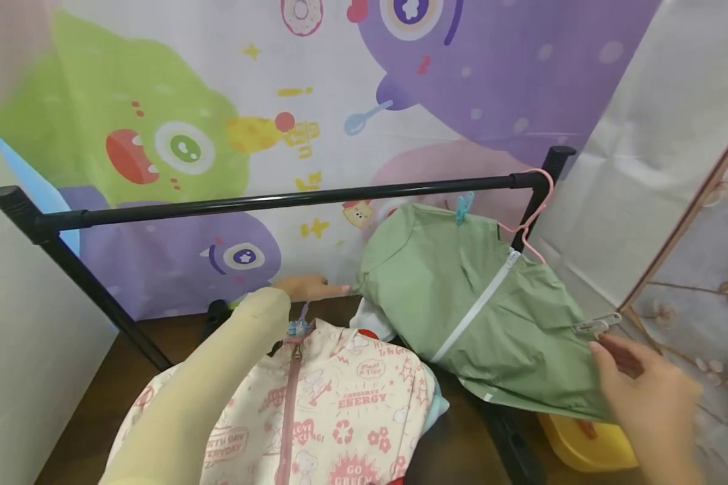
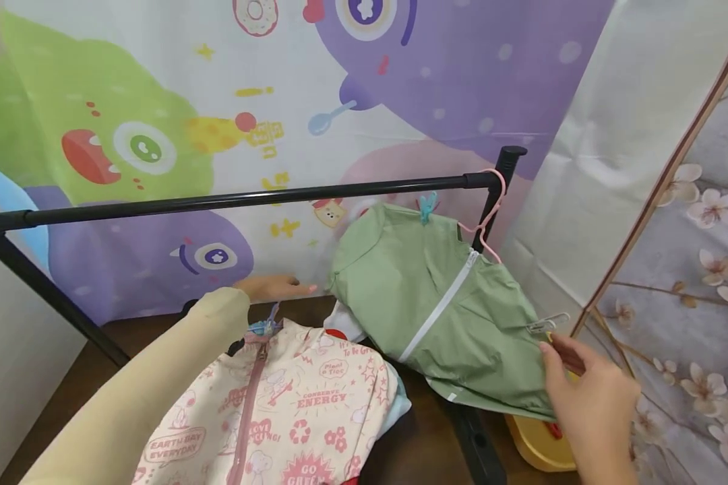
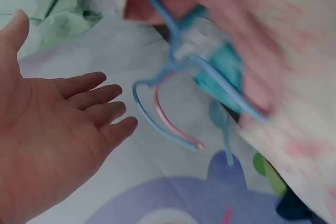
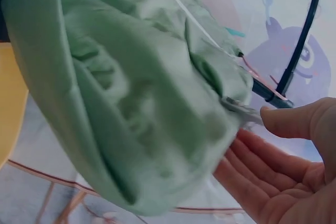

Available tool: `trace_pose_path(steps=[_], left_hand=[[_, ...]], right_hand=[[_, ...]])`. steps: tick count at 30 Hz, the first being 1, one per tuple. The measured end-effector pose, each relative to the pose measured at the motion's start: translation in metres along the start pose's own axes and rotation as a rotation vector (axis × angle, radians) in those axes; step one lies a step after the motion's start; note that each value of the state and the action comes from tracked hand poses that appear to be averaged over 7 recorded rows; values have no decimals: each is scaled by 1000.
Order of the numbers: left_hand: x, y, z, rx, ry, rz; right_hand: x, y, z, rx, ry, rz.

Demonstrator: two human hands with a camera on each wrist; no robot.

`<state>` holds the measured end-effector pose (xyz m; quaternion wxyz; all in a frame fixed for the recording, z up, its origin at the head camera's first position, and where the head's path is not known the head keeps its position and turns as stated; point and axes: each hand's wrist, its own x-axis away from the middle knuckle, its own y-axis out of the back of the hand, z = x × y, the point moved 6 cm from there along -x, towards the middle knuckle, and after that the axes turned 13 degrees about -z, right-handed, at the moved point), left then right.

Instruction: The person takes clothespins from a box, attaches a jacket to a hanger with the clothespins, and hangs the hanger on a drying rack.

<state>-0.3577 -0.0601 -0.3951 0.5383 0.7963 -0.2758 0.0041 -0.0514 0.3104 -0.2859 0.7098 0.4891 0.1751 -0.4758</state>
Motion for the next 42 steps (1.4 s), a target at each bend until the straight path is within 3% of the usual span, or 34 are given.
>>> trace_pose_path(steps=[8,12,16,22,25,33,38,42], left_hand=[[51,11,15,-56,-47,-53],[82,16,23,-55,-23,-57],[114,15,36,-37,-22,-69],[156,3,59,-58,-77,-105],[172,0,75,-32,-74,-133],[195,-11,118,4,-43,-267],[202,-15,136,11,24,-343],[204,-14,147,7,29,-395]], right_hand=[[0,16,12,20,5,-52],[3,16,26,-27,58,-55],[4,3,43,-131,155,-49],[15,-27,67,-189,227,83],[20,-44,79,-232,270,139],[29,-92,105,-321,340,313],[41,-120,114,-332,345,464],[51,-145,116,-340,324,588]])
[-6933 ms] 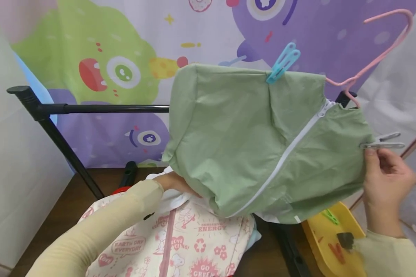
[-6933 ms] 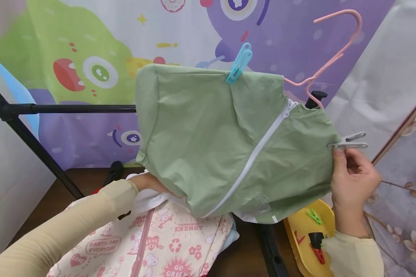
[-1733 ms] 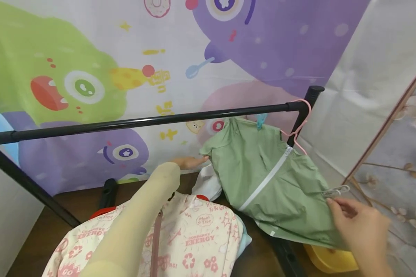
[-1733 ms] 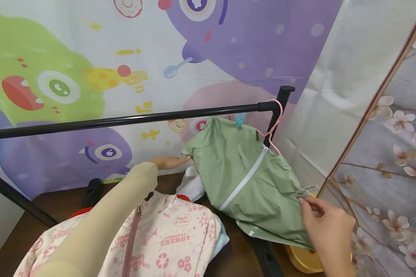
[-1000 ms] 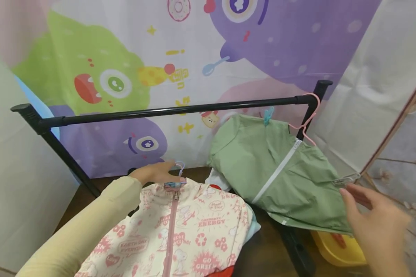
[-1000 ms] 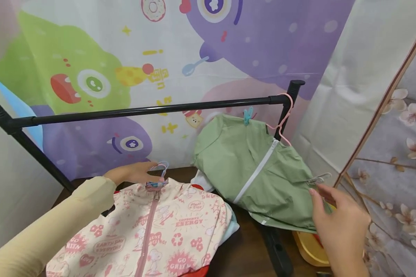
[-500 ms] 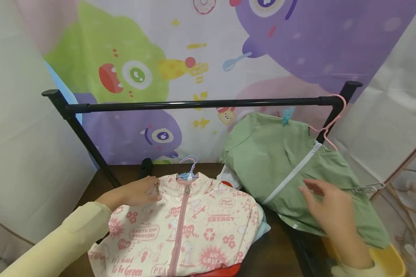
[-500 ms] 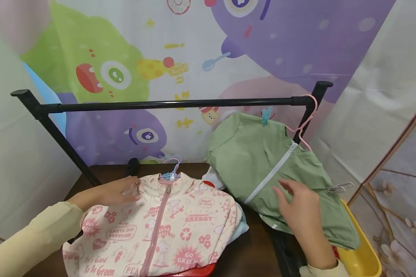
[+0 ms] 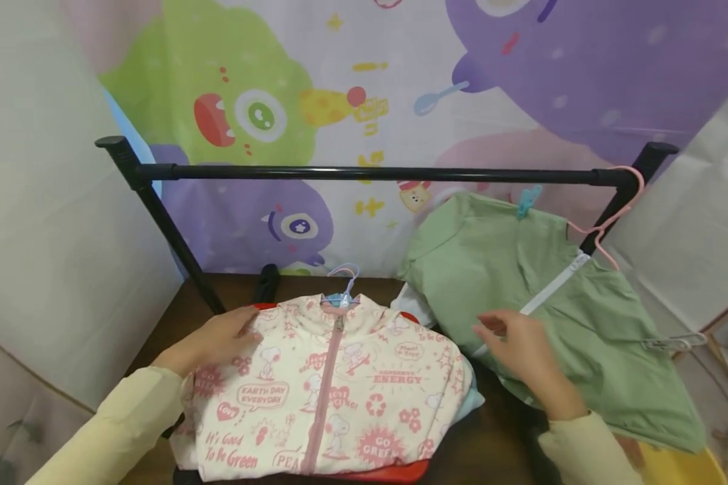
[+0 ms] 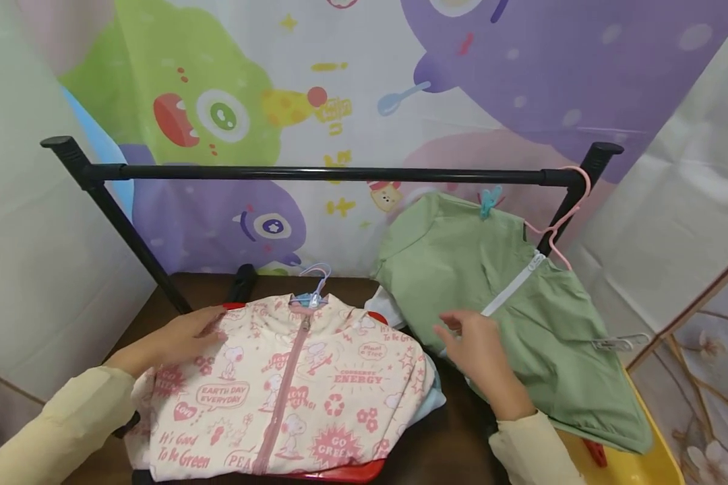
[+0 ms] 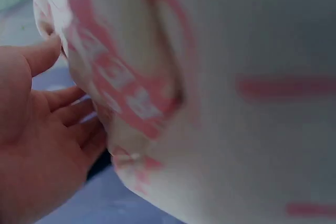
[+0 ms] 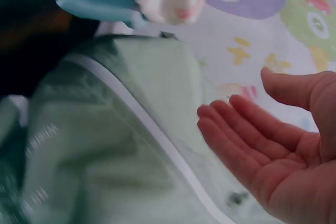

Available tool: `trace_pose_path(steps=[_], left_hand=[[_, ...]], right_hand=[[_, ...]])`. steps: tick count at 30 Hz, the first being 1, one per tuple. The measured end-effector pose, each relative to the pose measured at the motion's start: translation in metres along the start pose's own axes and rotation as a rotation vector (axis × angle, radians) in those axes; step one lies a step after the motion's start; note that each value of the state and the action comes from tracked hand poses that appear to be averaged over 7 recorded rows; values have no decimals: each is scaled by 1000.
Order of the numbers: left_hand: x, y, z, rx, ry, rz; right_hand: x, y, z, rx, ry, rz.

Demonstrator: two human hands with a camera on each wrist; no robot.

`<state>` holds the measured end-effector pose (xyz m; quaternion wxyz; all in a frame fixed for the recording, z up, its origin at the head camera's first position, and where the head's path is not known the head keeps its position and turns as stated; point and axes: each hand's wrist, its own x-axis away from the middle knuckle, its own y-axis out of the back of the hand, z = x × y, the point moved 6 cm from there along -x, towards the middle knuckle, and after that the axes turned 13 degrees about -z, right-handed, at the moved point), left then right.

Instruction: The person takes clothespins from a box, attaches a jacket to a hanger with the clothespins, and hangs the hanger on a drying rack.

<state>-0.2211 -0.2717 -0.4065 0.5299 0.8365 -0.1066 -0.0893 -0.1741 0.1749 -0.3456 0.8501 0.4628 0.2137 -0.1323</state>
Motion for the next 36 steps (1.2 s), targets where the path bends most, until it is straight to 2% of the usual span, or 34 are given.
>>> trace_pose_path(steps=[2,6,9,12,16,19,22,28,32,36], left_hand=[[-4,3,3,8,-20,-26],[-12,7,4,9,-101,-74],[-14,6,5,2,-144,-92],[-13,2,7,2,-158,-100],[-9,-1,7,-8,-201,-115],[-7,-1,4,-29,-245,-136],[-4,-1,4,-36,-242,-127],[2,-3,5,-42,-197,-60],[1,-3,5,-34,-206,-89],[-1,-3,7,-34,-206,-119]], right_hand=[[-3,-10,-4,-13,-7,35],[-7,-30,-8,-45,-22,111],[-7,-47,-7,-100,-29,189],[-5,-65,-2,-144,1,259],[-5,-82,1,-127,28,300],[-7,-89,0,-101,14,306],[-9,-94,1,-98,15,313],[-12,-105,-3,-118,-25,328],[-11,-107,-8,-131,-71,323],[-12,-107,-7,-156,-68,287]])
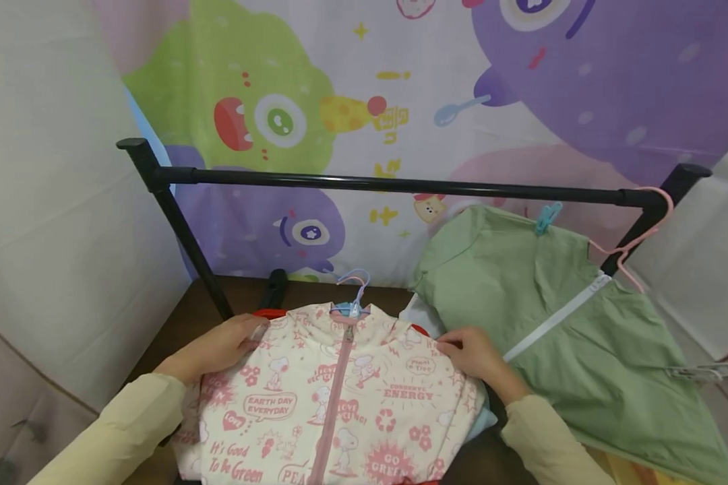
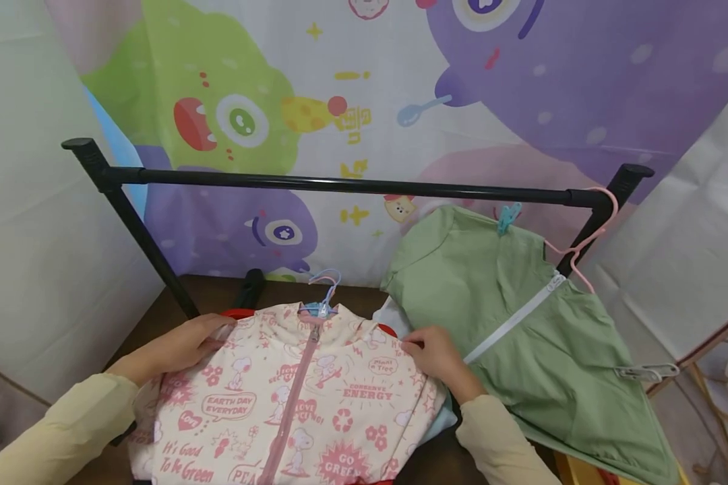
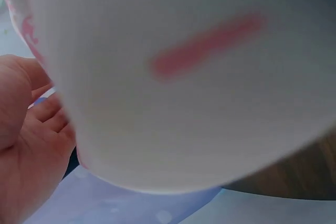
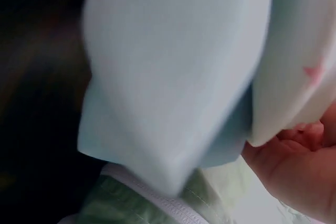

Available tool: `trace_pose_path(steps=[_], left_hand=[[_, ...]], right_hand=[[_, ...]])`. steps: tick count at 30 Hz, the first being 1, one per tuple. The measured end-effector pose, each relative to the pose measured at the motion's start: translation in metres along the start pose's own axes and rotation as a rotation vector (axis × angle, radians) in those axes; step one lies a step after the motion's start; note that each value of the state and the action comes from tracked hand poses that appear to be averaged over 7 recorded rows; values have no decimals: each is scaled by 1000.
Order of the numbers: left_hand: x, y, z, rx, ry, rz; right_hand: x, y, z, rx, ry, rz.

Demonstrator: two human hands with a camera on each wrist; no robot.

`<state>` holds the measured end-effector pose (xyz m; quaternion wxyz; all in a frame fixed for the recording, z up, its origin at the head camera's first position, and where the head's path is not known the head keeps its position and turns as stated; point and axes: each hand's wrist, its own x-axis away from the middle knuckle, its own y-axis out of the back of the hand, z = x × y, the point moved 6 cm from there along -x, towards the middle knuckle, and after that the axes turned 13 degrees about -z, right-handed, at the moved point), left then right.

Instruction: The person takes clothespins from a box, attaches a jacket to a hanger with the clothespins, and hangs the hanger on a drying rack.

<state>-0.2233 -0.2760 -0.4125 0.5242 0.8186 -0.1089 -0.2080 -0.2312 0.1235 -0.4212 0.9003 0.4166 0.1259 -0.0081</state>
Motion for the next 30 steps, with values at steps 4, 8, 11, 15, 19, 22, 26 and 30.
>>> trace_pose_path(steps=[4,8,11,15,19,22,26,30], left_hand=[[-2,0,2,-11,38,3],[-3,1,1,-59,95,-28],[-1,0,-1,-111,141,-62],[1,-1,-4,-178,155,-96],[4,0,-5,-177,124,-134],[7,7,-4,-119,101,-165],[9,19,0,-60,102,-189],[8,28,4,-33,102,-203]], right_hand=[[3,2,1,-62,6,-51],[6,2,0,-107,14,-98],[9,2,1,-125,60,-127],[13,4,3,-136,133,-171],[16,8,3,-147,162,-201],[18,11,5,-149,182,-221],[23,17,8,-161,235,-266],[28,27,14,-186,293,-329]])
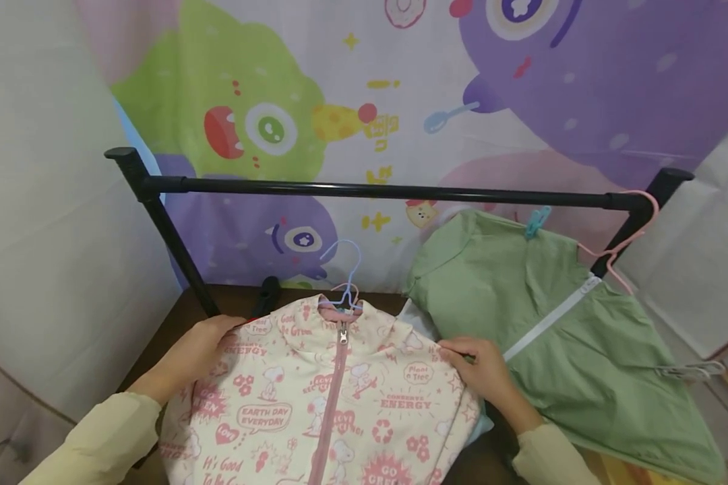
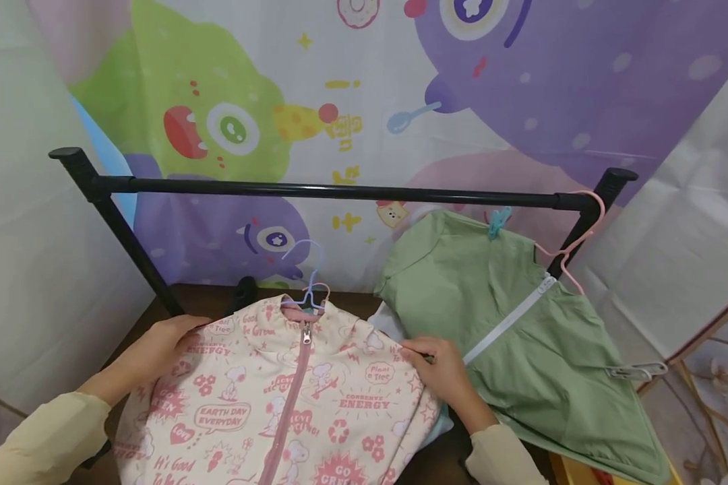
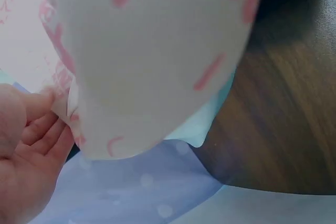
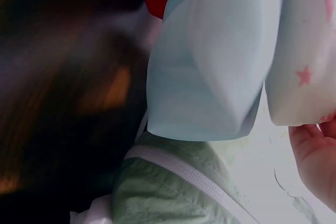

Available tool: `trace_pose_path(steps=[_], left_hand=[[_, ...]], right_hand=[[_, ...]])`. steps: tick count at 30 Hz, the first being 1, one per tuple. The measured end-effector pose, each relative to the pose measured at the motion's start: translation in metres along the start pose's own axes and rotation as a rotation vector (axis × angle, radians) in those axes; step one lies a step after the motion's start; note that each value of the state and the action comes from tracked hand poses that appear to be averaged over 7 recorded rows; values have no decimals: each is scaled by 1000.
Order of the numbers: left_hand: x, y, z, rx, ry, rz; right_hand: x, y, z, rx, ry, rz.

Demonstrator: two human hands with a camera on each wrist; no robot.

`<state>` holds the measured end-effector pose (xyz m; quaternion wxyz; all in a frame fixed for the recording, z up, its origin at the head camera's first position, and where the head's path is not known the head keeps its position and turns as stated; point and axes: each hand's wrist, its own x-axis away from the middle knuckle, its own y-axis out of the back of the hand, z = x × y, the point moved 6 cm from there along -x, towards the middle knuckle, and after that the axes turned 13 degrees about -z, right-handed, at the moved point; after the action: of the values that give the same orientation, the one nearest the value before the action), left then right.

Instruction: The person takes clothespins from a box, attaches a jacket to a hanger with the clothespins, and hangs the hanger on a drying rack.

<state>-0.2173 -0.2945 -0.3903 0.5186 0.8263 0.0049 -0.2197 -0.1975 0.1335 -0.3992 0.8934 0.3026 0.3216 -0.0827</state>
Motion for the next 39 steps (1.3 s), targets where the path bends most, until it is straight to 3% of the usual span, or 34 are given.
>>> trace_pose_path(steps=[5,11,16,23,30,39], left_hand=[[-3,8,3,41,-9,1],[2,12,7,48,-51,53],[8,15,10,50,-85,34],[8,13,10,78,-78,6],[2,11,0,101,-85,13],[8,14,2,48,-113,-7]], right_hand=[[2,6,7,-60,20,-23],[12,9,13,-96,19,-23],[16,11,23,-34,63,-54],[16,14,33,83,105,-76],[20,19,37,173,116,-50],[16,17,34,253,78,31]])
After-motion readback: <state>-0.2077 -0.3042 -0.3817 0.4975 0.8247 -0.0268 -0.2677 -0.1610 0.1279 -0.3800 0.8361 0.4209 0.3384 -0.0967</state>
